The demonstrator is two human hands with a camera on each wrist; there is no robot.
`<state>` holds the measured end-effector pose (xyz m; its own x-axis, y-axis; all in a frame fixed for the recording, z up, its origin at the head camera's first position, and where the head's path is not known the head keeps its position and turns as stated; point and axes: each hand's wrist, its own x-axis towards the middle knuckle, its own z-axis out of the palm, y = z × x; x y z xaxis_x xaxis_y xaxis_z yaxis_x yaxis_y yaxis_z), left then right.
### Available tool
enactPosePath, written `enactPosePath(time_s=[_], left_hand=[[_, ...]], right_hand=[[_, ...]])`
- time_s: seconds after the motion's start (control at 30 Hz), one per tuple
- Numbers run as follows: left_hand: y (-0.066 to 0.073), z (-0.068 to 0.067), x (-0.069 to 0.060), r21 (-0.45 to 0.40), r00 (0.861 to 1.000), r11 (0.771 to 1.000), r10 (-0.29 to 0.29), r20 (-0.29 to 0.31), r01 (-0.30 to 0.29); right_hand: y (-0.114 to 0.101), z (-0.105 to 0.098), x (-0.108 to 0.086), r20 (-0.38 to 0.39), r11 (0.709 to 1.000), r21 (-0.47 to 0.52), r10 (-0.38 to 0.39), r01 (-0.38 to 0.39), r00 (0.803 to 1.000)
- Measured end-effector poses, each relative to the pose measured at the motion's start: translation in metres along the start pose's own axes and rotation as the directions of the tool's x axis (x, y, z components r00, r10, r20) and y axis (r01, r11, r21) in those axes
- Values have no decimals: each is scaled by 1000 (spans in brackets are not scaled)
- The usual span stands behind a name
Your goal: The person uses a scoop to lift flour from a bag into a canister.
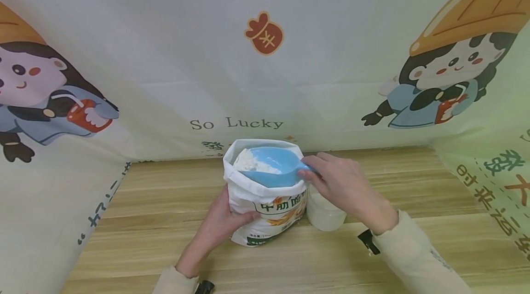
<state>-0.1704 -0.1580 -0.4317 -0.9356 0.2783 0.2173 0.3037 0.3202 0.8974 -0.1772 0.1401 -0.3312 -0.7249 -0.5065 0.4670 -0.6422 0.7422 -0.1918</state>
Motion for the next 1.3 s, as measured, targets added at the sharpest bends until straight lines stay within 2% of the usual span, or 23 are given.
enactPosePath(time_s=[0.23,0.47,1.0,1.3], left_hand=[[0,0,0,2,1000,1000,-5,2,5],[0,0,0,9,1000,1000,-5,-9,5],[0,0,-1,13,1000,1000,-15,-13,15],[1,0,-1,21,999,999,-24,-22,25]], right_hand=[[3,-7,-5,-3,1000,24,17,-17,1000],[7,-16,-8,-40,1000,19,5,-4,999],[17,-37,-15,-72,1000,7,8,-7,997],[26,-44,-25,-157,999,-4,-33,32,987]])
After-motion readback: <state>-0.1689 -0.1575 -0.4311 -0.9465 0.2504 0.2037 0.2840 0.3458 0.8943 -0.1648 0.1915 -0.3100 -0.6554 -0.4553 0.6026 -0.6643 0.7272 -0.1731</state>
